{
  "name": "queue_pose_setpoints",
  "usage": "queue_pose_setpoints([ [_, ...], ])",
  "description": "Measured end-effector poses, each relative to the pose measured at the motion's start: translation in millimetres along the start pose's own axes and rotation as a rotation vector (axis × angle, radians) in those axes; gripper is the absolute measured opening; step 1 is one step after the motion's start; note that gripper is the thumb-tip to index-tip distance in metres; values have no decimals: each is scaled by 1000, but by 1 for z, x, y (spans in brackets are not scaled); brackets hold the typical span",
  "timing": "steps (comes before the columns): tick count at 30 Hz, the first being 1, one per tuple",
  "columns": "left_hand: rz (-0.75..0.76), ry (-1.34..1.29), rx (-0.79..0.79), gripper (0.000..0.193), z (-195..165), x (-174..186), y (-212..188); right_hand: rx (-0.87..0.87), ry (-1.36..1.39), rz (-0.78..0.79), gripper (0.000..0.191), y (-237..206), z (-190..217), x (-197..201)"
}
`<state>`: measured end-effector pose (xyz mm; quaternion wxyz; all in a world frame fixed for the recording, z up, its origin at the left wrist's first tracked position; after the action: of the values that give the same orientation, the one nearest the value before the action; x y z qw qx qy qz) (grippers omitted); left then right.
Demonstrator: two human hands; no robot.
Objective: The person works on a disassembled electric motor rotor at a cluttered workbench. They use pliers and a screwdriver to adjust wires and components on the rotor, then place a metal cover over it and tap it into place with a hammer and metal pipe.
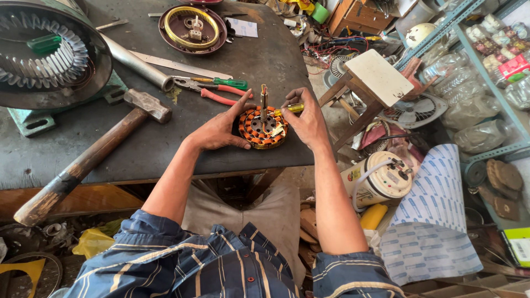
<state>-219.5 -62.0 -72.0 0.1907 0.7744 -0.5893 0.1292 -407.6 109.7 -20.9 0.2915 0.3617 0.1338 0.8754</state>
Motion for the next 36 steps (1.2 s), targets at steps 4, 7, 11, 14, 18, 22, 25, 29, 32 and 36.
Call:
queue_pose_setpoints([
  [4, 8, -34, -14, 140, 1, 0, 0, 3, 87, 26, 28, 3, -8, -2],
  [7, 13, -38, 9, 141, 2, 0, 1, -18, 135, 50, 30, 7, -16, -4],
  [11, 12, -34, 8, 141, 2, 0, 2, -45, 197, 62, 32, 9, -24, -7],
  [14, 12, -39, 15, 140, 2, -1, 1, -59, 220, 68, 32, 10, -28, -6],
  [18, 12, -27, 23, 140, 1, 0, 0, -112, 343, 66, 30, 9, -31, -5],
  [22, 15, -48, -4, 137, 0, 0, 0, -100, 350, 46, 27, 8, -33, -8],
  [25, 2, -82, 29, 128, 4, 1, 0, -119, 333, 26, 26, 8, -33, -11],
  [29, -95, -212, 69, 107, 15, -6, 6, -87, 254, -13, 26, 7, -32, -12],
  [32, -255, -295, 108, 96, 21, -16, 15, -54, 214, -65, 27, 7, -33, -14],
  [36, -366, -433, 144, 93, 21, -23, 28, -161, 309, -162, 33, 6, -45, -18],
])
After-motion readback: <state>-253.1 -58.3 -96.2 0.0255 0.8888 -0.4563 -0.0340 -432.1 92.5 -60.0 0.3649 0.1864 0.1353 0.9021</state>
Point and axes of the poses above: each hand's wrist, its own y-axis towards the middle knuckle, its own x-axis out of the back of the hand, z = x × y, the point moved 1 cm from there along y, towards the middle knuckle, and after that the axes turned 7 degrees about x, right-handed, at the moved point
